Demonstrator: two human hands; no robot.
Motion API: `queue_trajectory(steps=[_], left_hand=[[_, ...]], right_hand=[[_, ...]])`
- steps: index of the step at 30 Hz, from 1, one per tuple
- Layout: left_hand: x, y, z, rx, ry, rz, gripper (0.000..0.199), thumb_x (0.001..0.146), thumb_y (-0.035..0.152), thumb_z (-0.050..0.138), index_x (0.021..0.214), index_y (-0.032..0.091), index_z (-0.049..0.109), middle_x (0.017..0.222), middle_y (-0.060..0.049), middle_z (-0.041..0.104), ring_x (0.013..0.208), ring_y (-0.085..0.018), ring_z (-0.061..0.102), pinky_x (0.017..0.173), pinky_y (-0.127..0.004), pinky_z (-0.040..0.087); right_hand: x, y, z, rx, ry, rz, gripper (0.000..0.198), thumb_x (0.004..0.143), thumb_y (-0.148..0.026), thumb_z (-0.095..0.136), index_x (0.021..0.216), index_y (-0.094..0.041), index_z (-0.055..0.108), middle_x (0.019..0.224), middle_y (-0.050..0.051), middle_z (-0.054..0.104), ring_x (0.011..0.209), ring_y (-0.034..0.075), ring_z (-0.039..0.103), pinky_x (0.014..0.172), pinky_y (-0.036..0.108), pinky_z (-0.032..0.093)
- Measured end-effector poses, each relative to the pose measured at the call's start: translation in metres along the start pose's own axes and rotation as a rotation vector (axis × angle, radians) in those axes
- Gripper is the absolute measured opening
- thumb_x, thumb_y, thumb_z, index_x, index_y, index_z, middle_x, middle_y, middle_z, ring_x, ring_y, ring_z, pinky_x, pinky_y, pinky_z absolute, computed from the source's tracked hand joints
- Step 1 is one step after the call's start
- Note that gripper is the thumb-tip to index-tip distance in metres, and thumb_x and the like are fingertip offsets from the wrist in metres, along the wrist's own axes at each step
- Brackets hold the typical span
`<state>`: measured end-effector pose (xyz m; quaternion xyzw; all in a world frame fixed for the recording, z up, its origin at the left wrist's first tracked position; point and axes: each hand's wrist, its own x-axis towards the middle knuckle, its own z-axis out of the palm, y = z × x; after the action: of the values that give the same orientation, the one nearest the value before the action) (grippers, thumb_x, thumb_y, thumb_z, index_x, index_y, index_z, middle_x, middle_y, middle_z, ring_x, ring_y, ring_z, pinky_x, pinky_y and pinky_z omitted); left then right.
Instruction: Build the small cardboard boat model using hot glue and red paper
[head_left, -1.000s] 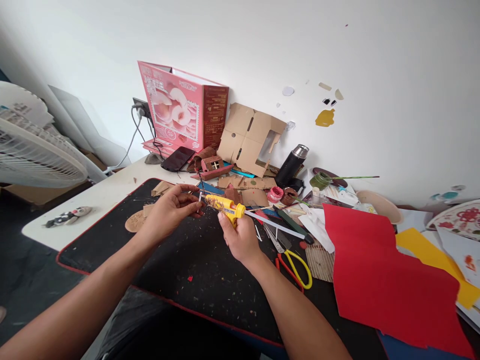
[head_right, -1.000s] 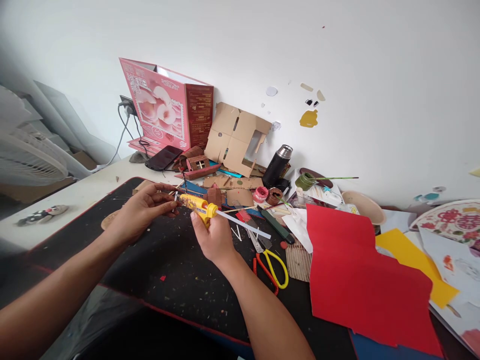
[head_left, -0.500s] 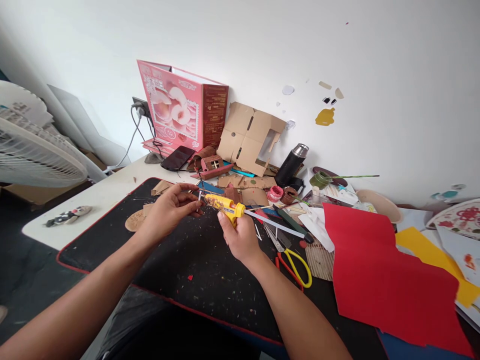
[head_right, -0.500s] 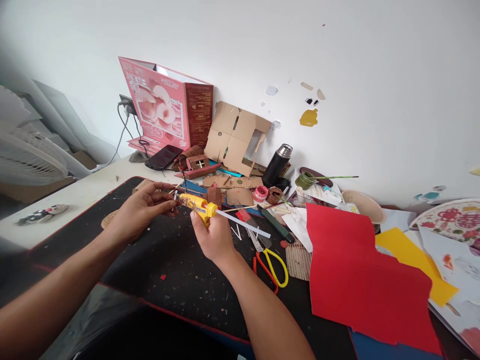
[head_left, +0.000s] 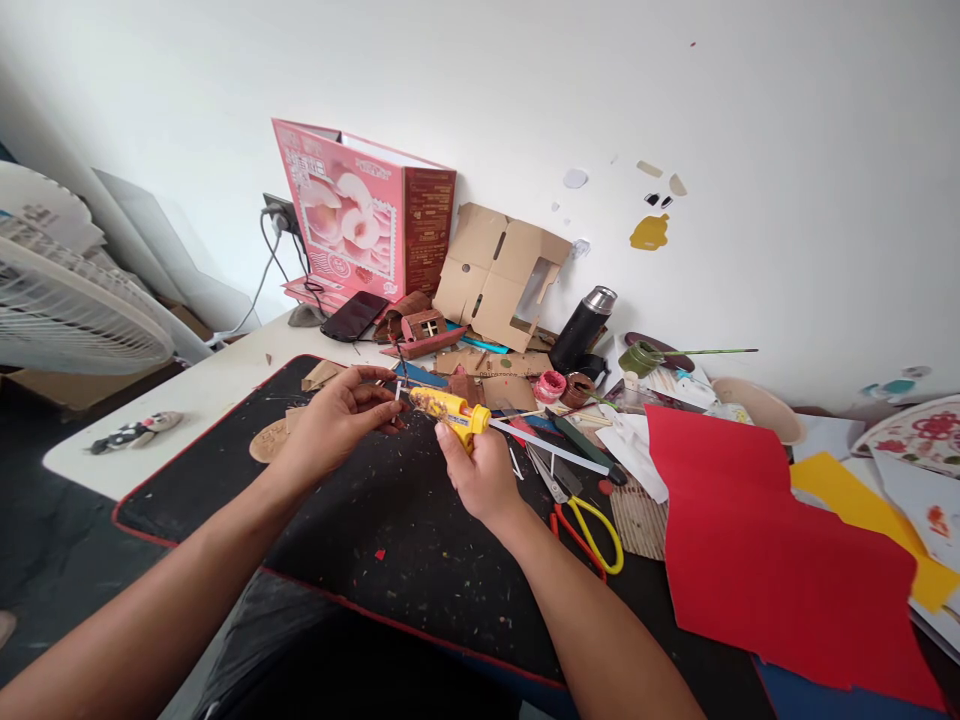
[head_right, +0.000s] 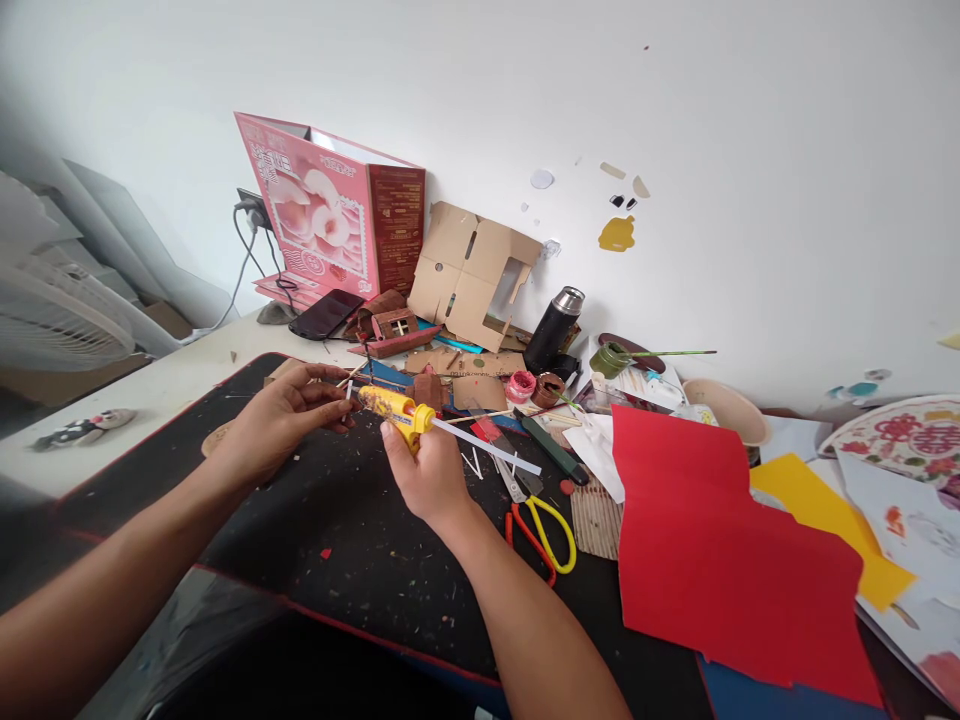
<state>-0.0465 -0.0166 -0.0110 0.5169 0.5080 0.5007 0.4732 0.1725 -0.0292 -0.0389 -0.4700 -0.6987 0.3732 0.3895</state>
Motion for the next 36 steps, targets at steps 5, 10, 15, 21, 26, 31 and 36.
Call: queue_trajectory(steps=[5,10,15,21,26,31,36], left_hand=[[0.000,0.002,0.000,0.013,0.000,0.002,0.062,0.073,0.053,0.091,0.118,0.021,0.062,0.094,-0.005,0.082,0.076,-0.025,0.079,0.071,-0.039,0.066],[-0.002,0.005,0.002,0.015,0.007,0.001,0.063,0.072,0.051,0.090,0.119,0.021,0.061,0.091,-0.003,0.081,0.074,-0.023,0.078,0.070,-0.038,0.065],[-0.008,0.014,-0.002,0.006,0.010,0.004,0.061,0.073,0.048,0.091,0.120,0.021,0.061,0.089,-0.001,0.079,0.074,-0.022,0.076,0.070,-0.036,0.064],[-0.004,0.028,-0.026,-0.100,0.119,0.040,0.061,0.070,0.038,0.097,0.116,0.019,0.062,0.084,0.001,0.078,0.073,-0.018,0.073,0.068,-0.030,0.060],[0.000,0.029,-0.046,-0.119,0.170,0.092,0.059,0.070,0.036,0.098,0.113,0.018,0.062,0.082,0.001,0.079,0.072,-0.017,0.074,0.068,-0.030,0.059],[0.001,0.021,-0.051,-0.096,0.164,0.094,0.056,0.069,0.039,0.098,0.106,0.019,0.062,0.082,-0.001,0.079,0.074,-0.020,0.074,0.067,-0.032,0.058],[0.003,0.011,-0.046,-0.101,0.131,0.051,0.057,0.065,0.043,0.099,0.105,0.021,0.064,0.084,0.000,0.077,0.078,-0.020,0.074,0.070,-0.032,0.060]], right_hand=[[0.000,0.000,0.000,-0.011,0.010,-0.013,0.055,0.107,-0.064,0.049,0.067,-0.027,0.050,0.050,0.000,0.051,0.055,0.019,0.059,0.055,0.028,0.042],[0.001,0.000,0.000,-0.044,0.038,-0.060,0.051,0.107,-0.059,0.051,0.068,-0.026,0.049,0.053,-0.001,0.052,0.057,0.019,0.059,0.059,0.029,0.042],[0.002,-0.001,0.000,-0.078,0.068,-0.100,0.045,0.106,-0.057,0.051,0.074,-0.025,0.051,0.061,0.000,0.056,0.061,0.018,0.058,0.061,0.030,0.041],[-0.003,-0.007,0.002,-0.231,0.040,-0.134,0.038,0.106,-0.054,0.052,0.087,-0.023,0.062,0.074,0.004,0.071,0.068,0.021,0.068,0.065,0.030,0.044],[-0.006,-0.016,0.015,-0.543,-0.119,-0.247,0.025,0.105,-0.045,0.058,0.105,-0.023,0.069,0.092,0.005,0.082,0.076,0.023,0.077,0.065,0.030,0.043],[0.004,-0.027,0.025,-0.835,-0.312,-0.250,0.023,0.102,-0.041,0.065,0.112,-0.020,0.070,0.100,0.007,0.083,0.084,0.026,0.079,0.063,0.031,0.043],[0.017,-0.037,0.029,-0.949,-0.331,-0.216,0.025,0.107,-0.040,0.061,0.117,-0.019,0.070,0.105,0.009,0.082,0.090,0.027,0.080,0.067,0.033,0.049]])
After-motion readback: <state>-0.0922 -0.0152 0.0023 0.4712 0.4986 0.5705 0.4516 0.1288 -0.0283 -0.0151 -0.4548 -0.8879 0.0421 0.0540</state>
